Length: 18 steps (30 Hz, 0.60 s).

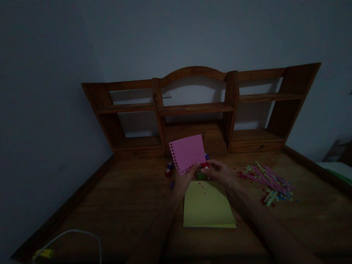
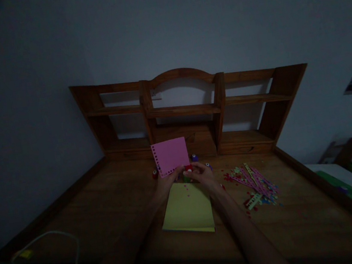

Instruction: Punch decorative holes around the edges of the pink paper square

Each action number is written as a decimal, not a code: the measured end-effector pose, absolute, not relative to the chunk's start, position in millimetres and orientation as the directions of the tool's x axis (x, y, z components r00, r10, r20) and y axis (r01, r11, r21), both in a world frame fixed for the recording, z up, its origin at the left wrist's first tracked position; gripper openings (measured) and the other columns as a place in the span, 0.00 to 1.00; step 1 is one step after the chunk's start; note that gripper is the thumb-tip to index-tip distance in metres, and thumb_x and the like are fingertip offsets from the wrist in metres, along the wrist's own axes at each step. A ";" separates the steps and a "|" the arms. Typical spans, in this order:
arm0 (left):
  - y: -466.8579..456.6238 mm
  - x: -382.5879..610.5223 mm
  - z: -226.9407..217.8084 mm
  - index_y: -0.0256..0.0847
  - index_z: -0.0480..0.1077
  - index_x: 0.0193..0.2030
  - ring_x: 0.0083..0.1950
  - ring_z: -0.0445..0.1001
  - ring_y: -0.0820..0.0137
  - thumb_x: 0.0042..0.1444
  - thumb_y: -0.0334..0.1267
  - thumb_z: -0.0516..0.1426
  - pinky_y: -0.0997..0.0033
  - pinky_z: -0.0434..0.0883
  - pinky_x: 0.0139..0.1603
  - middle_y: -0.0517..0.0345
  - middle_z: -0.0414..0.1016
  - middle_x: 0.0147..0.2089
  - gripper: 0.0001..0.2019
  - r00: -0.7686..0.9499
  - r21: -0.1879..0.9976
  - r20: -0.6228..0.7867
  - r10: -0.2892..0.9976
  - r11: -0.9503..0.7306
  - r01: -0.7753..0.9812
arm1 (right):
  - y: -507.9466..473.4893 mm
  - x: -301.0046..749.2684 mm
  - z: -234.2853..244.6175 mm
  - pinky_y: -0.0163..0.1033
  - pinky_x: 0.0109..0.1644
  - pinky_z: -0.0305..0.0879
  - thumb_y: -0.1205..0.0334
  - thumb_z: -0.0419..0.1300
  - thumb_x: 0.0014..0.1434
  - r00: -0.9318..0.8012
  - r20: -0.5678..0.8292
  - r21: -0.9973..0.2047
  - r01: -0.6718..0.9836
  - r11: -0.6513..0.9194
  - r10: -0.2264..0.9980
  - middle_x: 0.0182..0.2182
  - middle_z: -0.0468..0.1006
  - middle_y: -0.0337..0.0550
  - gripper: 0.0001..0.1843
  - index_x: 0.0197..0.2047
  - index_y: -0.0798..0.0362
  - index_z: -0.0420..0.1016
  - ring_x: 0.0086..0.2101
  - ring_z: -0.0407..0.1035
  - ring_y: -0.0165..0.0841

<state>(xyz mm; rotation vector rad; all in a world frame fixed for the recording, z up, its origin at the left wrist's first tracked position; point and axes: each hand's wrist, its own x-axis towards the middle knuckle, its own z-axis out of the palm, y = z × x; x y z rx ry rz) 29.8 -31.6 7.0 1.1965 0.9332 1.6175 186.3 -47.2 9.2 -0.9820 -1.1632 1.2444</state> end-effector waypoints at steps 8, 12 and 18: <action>-23.3 28.9 -8.3 0.37 0.74 0.43 0.46 0.76 0.62 0.48 0.40 0.66 0.60 0.72 0.49 0.47 0.78 0.46 0.16 -0.033 0.923 0.364 0.931 -0.366 -0.120 | -46.3 187.8 8.6 0.34 0.29 0.63 0.52 0.73 0.44 -0.060 0.084 -0.959 -0.274 0.065 0.995 0.30 0.79 0.41 0.17 0.36 0.52 0.81 0.25 0.66 0.27; -23.9 27.4 -8.1 0.39 0.74 0.42 0.48 0.76 0.61 0.49 0.41 0.65 0.58 0.72 0.51 0.49 0.79 0.44 0.14 0.007 0.920 0.385 0.923 -0.383 -0.089 | -46.7 188.4 8.5 0.35 0.31 0.63 0.53 0.73 0.44 -0.083 0.067 -0.956 -0.292 0.040 0.994 0.33 0.80 0.43 0.15 0.35 0.52 0.82 0.27 0.68 0.29; -26.5 27.4 -5.4 0.39 0.75 0.41 0.49 0.76 0.60 0.49 0.42 0.65 0.58 0.72 0.51 0.48 0.79 0.43 0.14 0.032 0.933 0.355 0.934 -0.352 -0.077 | -44.1 189.4 5.8 0.35 0.30 0.61 0.53 0.73 0.45 -0.099 0.059 -0.955 -0.295 0.028 0.993 0.30 0.80 0.43 0.15 0.34 0.52 0.83 0.25 0.67 0.28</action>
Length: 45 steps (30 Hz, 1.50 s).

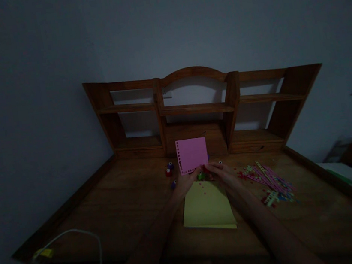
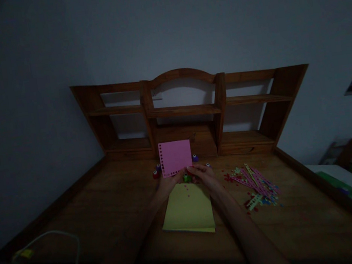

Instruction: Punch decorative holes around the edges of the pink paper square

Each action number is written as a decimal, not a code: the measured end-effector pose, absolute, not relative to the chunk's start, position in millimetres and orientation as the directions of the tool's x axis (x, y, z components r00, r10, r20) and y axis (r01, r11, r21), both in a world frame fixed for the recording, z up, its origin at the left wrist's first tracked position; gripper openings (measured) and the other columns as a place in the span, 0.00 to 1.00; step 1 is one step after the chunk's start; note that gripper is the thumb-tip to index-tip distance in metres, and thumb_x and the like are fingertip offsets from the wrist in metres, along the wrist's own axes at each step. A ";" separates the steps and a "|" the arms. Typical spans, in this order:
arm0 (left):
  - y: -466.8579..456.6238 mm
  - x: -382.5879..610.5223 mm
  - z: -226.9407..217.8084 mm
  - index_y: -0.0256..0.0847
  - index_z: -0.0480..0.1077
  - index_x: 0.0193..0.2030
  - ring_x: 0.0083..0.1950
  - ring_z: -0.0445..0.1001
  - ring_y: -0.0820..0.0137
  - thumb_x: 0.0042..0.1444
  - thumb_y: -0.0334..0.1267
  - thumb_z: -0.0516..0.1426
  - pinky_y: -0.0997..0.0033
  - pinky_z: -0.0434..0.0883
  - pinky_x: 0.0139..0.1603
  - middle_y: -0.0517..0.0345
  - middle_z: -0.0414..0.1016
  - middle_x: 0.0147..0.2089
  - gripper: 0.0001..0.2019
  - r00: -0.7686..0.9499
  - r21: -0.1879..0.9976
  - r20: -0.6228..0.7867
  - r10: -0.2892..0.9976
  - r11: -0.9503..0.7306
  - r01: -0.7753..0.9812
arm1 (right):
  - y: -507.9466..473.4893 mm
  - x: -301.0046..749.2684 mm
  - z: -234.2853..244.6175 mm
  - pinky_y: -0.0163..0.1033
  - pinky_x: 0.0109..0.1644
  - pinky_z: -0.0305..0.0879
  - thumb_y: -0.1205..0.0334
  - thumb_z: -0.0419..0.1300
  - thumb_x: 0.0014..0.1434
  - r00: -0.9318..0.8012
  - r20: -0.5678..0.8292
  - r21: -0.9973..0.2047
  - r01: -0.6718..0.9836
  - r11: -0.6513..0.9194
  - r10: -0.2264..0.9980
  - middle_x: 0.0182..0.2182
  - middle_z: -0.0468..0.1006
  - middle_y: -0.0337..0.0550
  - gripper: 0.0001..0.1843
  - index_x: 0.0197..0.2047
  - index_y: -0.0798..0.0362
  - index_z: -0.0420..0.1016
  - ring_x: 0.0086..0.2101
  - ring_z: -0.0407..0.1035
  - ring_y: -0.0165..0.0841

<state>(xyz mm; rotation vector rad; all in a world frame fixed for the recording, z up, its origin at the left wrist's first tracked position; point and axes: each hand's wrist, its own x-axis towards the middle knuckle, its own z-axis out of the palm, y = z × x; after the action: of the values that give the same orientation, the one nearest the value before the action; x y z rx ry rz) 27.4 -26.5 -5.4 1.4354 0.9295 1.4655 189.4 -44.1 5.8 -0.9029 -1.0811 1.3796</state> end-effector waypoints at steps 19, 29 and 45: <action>-34.0 28.5 3.5 0.39 0.74 0.36 0.48 0.76 0.60 0.48 0.42 0.65 0.55 0.72 0.51 0.49 0.79 0.37 0.11 0.056 0.937 0.336 0.940 -0.327 -0.125 | -41.7 190.0 5.0 0.34 0.26 0.55 0.50 0.74 0.40 -0.049 0.072 -0.966 -0.254 0.057 0.996 0.25 0.78 0.42 0.17 0.29 0.54 0.82 0.22 0.63 0.28; -33.9 30.0 -1.2 0.38 0.72 0.32 0.34 0.74 0.66 0.51 0.49 0.63 0.70 0.71 0.29 0.53 0.75 0.31 0.15 0.163 0.928 0.368 0.915 -0.353 -0.118 | -41.0 191.2 1.9 0.35 0.26 0.58 0.51 0.74 0.41 -0.028 0.065 -0.954 -0.295 0.054 0.998 0.25 0.78 0.42 0.16 0.27 0.54 0.81 0.23 0.64 0.29; -22.2 25.5 -12.4 0.41 0.68 0.28 0.25 0.67 0.70 0.54 0.55 0.59 0.69 0.68 0.30 0.60 0.68 0.23 0.18 0.039 0.942 0.336 0.941 -0.336 -0.020 | -44.9 186.4 7.1 0.34 0.26 0.59 0.48 0.72 0.43 -0.047 0.064 -0.982 -0.181 0.054 0.997 0.27 0.79 0.42 0.19 0.33 0.53 0.82 0.22 0.64 0.27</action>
<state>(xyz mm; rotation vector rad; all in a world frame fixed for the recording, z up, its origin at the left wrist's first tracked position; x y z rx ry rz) 25.5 -22.2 -12.4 1.4654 0.9859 1.4295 186.4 -44.9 7.1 -1.0066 -1.1403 1.2838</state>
